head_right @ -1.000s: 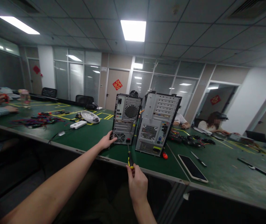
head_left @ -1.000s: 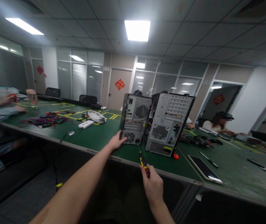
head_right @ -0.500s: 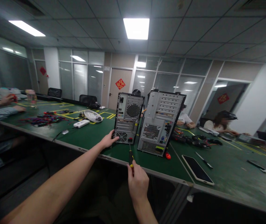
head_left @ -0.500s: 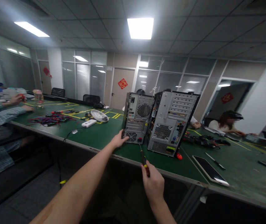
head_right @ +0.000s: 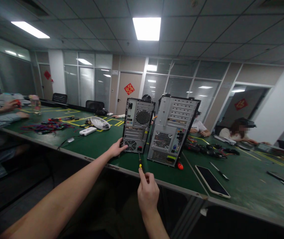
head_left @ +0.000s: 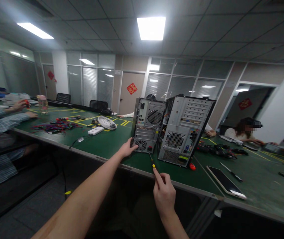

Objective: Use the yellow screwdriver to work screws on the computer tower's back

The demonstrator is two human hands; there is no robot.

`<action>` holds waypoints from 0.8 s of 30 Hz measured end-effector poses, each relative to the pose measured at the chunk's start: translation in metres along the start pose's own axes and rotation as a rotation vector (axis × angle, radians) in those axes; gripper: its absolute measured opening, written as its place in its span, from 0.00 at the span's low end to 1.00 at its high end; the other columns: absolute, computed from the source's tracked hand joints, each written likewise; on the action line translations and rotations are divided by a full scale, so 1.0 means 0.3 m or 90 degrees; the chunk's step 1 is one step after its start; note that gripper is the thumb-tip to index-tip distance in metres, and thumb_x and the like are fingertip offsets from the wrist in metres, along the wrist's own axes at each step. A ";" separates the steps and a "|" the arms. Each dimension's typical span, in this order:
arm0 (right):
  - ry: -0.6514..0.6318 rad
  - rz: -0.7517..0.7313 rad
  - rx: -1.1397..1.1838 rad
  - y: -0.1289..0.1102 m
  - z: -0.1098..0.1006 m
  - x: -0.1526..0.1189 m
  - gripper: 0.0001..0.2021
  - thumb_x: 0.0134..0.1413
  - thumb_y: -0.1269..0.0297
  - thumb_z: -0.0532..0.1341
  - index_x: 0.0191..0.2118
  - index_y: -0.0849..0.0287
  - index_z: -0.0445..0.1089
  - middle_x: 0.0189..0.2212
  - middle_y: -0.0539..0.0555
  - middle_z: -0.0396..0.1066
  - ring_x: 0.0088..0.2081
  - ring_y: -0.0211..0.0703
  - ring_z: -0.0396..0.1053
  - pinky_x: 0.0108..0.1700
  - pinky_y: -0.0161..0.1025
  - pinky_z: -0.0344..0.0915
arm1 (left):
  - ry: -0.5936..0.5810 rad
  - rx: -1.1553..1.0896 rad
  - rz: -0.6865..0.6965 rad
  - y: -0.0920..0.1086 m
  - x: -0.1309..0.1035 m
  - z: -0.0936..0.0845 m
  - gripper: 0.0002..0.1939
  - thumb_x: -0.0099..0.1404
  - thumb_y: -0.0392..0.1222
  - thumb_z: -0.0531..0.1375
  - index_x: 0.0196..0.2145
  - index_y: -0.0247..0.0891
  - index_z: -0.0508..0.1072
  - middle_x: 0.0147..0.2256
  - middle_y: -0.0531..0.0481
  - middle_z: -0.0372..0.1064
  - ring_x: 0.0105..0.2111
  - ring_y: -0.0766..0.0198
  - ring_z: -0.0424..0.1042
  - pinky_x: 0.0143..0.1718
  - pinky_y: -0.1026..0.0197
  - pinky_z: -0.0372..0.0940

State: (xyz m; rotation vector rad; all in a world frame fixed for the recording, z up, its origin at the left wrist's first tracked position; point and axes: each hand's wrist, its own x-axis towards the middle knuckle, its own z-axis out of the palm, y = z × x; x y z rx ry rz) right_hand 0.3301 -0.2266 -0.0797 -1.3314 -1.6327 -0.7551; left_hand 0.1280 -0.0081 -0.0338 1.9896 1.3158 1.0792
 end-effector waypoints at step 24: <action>-0.016 -0.005 0.017 -0.008 -0.003 -0.004 0.21 0.69 0.66 0.53 0.64 0.57 0.66 0.37 0.57 0.71 0.35 0.43 0.71 0.38 0.37 0.68 | -0.007 0.009 -0.012 0.022 -0.011 -0.008 0.45 0.65 0.57 0.61 0.70 0.33 0.49 0.62 0.34 0.65 0.62 0.49 0.65 0.61 0.54 0.59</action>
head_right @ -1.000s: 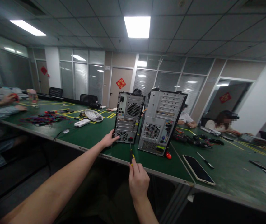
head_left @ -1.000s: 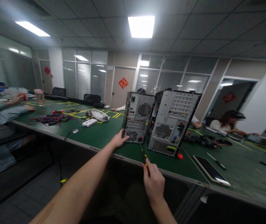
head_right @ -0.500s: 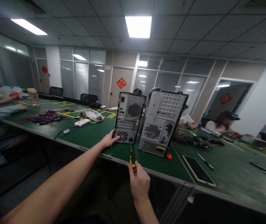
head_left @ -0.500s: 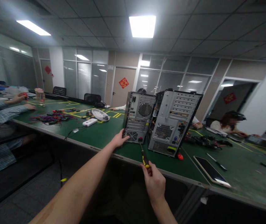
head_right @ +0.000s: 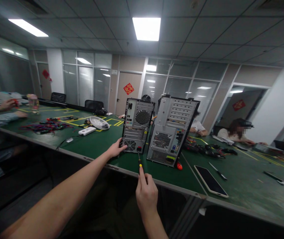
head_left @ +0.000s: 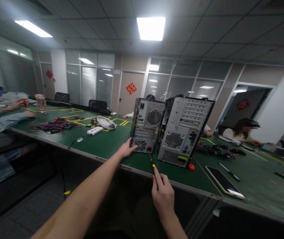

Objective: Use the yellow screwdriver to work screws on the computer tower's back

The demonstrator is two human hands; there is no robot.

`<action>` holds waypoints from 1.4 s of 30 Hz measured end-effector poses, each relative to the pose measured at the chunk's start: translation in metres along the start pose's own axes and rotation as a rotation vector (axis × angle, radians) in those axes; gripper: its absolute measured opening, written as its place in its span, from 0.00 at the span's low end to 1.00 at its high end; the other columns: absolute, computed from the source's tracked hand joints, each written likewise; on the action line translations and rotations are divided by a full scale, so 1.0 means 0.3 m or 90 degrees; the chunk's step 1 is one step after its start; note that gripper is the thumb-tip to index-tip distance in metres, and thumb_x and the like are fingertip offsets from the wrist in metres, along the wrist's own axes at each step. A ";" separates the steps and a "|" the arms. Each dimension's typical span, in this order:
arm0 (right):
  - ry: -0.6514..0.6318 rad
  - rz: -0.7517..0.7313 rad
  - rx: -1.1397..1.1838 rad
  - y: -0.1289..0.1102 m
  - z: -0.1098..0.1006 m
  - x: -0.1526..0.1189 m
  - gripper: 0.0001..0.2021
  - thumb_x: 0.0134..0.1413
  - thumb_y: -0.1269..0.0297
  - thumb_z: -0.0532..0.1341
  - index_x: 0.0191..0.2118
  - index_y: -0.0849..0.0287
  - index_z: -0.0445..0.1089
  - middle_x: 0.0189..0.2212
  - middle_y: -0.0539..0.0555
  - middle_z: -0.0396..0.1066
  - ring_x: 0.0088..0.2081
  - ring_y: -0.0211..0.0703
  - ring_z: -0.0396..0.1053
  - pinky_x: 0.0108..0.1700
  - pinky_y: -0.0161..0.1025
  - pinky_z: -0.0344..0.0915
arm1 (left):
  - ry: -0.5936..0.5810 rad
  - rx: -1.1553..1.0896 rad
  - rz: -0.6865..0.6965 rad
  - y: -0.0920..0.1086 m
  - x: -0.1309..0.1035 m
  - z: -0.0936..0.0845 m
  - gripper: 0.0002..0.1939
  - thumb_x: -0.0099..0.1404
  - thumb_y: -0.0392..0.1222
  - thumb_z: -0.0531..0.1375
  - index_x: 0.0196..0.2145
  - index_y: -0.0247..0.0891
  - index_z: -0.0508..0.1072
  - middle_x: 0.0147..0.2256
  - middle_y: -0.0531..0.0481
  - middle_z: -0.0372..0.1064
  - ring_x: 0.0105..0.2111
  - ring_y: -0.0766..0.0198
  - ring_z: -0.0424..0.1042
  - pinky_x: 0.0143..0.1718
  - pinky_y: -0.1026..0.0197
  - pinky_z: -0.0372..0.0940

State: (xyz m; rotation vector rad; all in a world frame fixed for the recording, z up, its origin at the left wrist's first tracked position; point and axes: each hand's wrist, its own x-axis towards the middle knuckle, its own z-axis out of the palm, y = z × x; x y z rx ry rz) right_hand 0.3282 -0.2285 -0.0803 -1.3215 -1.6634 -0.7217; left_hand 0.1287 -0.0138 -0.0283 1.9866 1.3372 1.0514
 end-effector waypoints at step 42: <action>-0.019 0.067 -0.001 0.045 -0.031 -0.047 0.18 0.71 0.58 0.52 0.49 0.67 0.73 0.39 0.63 0.78 0.37 0.47 0.78 0.40 0.40 0.73 | -0.014 0.006 0.008 -0.017 0.015 0.012 0.46 0.65 0.59 0.60 0.70 0.33 0.48 0.64 0.34 0.62 0.61 0.49 0.66 0.60 0.54 0.59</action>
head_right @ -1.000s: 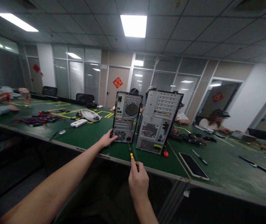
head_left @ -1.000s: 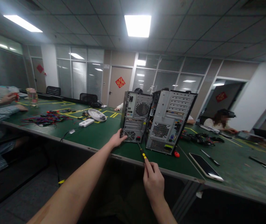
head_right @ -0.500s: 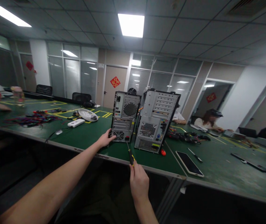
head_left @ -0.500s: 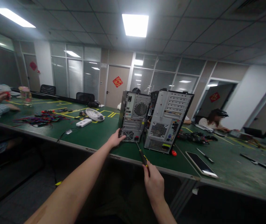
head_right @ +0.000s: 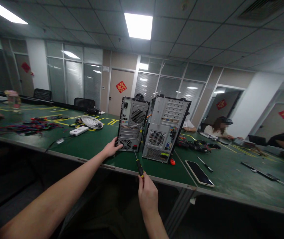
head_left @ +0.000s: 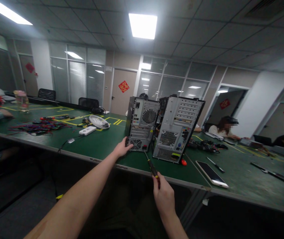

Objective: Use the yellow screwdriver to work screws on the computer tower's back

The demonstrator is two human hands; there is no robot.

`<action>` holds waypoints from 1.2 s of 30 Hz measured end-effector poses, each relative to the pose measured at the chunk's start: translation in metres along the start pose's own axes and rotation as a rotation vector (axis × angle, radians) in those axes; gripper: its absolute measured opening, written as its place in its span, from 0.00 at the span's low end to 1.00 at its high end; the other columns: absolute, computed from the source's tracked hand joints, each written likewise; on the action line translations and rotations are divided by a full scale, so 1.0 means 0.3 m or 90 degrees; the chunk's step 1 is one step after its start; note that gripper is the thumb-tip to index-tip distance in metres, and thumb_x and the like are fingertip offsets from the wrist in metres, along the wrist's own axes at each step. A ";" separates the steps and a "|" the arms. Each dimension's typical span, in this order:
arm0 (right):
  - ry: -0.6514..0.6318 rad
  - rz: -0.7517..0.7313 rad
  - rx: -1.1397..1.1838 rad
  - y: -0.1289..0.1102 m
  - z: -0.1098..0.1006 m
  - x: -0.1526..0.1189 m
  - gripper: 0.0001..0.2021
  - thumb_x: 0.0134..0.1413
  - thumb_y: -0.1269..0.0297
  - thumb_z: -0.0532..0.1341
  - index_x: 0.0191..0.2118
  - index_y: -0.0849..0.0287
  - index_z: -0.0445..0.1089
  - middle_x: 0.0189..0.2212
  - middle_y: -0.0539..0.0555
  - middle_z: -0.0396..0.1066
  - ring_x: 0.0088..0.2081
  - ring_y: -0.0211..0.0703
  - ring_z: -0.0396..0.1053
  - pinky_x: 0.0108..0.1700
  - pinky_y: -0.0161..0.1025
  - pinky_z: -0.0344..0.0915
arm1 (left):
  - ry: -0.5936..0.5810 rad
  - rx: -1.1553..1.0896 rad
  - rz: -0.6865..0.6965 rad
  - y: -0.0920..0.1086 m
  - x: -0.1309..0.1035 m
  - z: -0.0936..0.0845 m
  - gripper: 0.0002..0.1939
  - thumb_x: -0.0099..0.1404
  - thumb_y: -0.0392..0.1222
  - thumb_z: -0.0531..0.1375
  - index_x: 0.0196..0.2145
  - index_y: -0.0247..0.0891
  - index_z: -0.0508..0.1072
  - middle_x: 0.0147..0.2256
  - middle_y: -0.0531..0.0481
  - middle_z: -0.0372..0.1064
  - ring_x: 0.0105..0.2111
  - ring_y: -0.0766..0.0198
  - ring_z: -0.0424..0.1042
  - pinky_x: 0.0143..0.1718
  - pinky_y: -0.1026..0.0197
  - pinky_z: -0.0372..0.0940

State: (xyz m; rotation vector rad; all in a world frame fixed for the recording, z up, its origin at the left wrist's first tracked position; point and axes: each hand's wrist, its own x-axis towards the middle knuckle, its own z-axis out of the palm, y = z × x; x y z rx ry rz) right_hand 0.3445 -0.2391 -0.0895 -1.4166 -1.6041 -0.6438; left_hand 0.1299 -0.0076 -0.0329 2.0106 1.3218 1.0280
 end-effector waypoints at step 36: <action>-0.036 0.078 0.054 -0.017 0.002 0.002 0.20 0.70 0.53 0.54 0.49 0.66 0.73 0.33 0.59 0.78 0.28 0.43 0.76 0.33 0.36 0.70 | 0.005 0.023 -0.006 0.018 -0.011 -0.008 0.44 0.66 0.58 0.60 0.70 0.33 0.49 0.65 0.34 0.60 0.63 0.48 0.64 0.61 0.54 0.58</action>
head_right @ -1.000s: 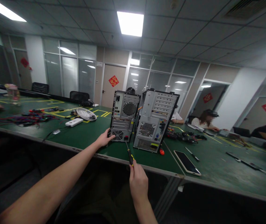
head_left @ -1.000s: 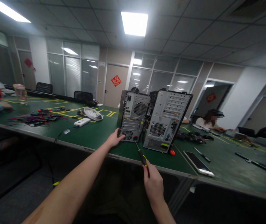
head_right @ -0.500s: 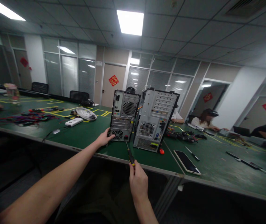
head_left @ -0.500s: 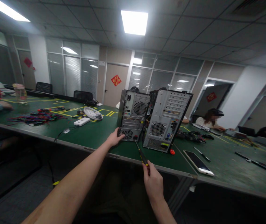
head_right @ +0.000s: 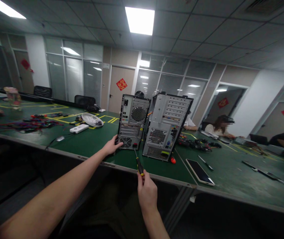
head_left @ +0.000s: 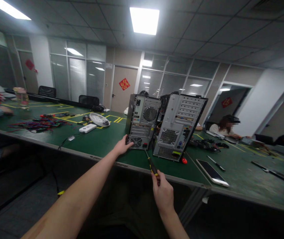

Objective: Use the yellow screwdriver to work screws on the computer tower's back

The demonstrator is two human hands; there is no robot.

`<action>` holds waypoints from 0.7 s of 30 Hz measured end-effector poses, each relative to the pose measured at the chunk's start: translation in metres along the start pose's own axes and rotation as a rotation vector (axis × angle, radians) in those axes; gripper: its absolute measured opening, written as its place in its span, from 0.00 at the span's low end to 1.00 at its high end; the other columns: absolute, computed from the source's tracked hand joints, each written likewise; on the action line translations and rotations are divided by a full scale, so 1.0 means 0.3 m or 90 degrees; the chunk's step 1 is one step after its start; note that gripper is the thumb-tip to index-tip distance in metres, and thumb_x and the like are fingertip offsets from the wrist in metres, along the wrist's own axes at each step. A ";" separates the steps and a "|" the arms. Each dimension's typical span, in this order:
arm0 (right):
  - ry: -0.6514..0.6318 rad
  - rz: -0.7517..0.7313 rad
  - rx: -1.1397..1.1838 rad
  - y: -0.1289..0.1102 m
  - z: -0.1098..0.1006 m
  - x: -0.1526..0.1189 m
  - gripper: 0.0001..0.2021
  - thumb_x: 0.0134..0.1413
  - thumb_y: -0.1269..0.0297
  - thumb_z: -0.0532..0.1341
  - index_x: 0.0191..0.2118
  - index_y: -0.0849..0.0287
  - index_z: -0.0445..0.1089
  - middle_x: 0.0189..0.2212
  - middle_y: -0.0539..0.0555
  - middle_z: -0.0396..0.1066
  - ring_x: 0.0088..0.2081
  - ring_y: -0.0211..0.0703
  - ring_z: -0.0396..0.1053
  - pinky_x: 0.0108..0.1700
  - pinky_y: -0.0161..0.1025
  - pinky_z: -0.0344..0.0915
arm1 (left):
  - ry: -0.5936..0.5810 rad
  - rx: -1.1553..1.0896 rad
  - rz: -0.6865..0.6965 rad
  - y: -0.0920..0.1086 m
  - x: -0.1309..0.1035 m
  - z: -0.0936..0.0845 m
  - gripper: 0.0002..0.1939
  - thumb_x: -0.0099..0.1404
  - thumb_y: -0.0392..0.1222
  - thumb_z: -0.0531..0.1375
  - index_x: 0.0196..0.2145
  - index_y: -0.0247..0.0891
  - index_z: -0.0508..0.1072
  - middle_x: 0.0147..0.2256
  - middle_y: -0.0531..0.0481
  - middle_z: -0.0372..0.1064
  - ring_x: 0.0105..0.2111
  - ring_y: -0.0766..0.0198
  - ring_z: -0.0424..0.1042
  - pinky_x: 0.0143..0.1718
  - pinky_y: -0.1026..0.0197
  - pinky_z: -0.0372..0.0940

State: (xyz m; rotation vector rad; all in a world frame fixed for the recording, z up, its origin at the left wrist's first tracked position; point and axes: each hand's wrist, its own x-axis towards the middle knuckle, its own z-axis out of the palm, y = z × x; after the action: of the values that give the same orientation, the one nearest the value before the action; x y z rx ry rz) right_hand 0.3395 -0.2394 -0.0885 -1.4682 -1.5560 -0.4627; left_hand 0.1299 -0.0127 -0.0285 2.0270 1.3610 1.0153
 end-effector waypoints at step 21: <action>0.029 0.034 0.091 -0.018 0.003 0.018 0.19 0.69 0.53 0.55 0.49 0.65 0.72 0.35 0.60 0.78 0.31 0.44 0.76 0.35 0.38 0.73 | 0.000 -0.011 -0.004 0.006 -0.004 -0.004 0.45 0.65 0.59 0.60 0.70 0.34 0.48 0.63 0.34 0.63 0.62 0.49 0.65 0.60 0.54 0.59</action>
State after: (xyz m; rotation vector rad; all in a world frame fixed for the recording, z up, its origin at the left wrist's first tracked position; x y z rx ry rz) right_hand 0.3348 -0.2367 -0.0828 -1.3766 -1.4790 -0.3435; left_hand 0.1297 -0.0144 -0.0270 2.0089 1.3543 1.0204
